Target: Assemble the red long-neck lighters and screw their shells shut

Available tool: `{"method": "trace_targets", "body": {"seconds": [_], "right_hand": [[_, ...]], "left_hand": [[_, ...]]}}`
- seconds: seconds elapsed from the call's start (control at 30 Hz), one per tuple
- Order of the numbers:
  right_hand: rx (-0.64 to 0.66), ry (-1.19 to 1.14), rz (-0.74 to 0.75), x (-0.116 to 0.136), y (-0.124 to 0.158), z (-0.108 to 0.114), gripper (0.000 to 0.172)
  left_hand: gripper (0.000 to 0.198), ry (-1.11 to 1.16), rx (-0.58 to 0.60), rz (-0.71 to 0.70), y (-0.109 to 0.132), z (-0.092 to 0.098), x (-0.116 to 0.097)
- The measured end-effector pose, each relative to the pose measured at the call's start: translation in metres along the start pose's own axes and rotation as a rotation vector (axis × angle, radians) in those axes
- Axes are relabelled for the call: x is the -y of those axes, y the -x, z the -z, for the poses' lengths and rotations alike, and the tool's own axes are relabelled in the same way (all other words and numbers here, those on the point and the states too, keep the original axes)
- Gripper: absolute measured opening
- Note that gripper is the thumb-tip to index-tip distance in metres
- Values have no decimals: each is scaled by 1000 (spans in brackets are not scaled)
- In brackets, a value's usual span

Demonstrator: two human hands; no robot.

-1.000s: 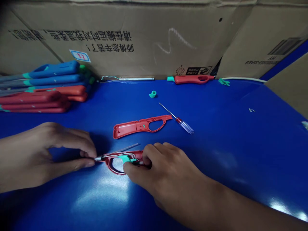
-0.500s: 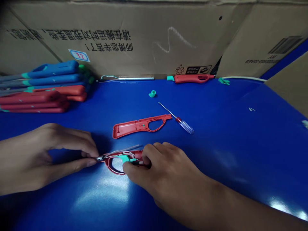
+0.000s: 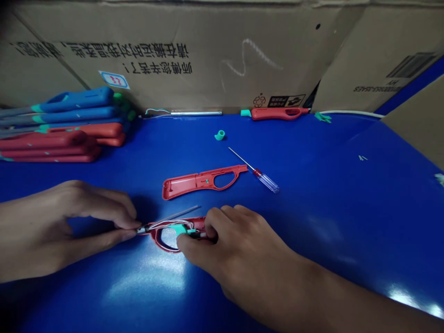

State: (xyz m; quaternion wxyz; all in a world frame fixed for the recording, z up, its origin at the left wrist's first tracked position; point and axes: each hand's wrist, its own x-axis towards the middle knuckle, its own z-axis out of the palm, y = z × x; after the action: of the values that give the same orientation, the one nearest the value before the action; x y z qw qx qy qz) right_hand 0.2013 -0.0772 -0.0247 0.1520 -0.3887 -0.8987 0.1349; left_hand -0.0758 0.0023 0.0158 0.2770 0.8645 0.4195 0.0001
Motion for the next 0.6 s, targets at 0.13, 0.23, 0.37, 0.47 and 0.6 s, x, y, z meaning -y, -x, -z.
{"method": "trace_targets", "body": {"seconds": [0.13, 0.23, 0.37, 0.47, 0.6], "right_hand": [[-30, 12, 8, 1, 0, 0, 44], [-36, 15, 7, 1, -1, 0, 43], [-15, 6, -4, 2, -1, 1, 45], [-16, 8, -5, 2, -1, 1, 49], [-4, 13, -3, 1, 0, 0, 49]], "left_hand": [[20, 7, 95, -59, -2, 2, -2], [22, 9, 88, -84, -3, 2, -4], [24, 22, 93, -125, -5, 1, -7], [24, 24, 97, -158, -5, 1, -7], [24, 22, 82, -188, -5, 0, -4]]}}
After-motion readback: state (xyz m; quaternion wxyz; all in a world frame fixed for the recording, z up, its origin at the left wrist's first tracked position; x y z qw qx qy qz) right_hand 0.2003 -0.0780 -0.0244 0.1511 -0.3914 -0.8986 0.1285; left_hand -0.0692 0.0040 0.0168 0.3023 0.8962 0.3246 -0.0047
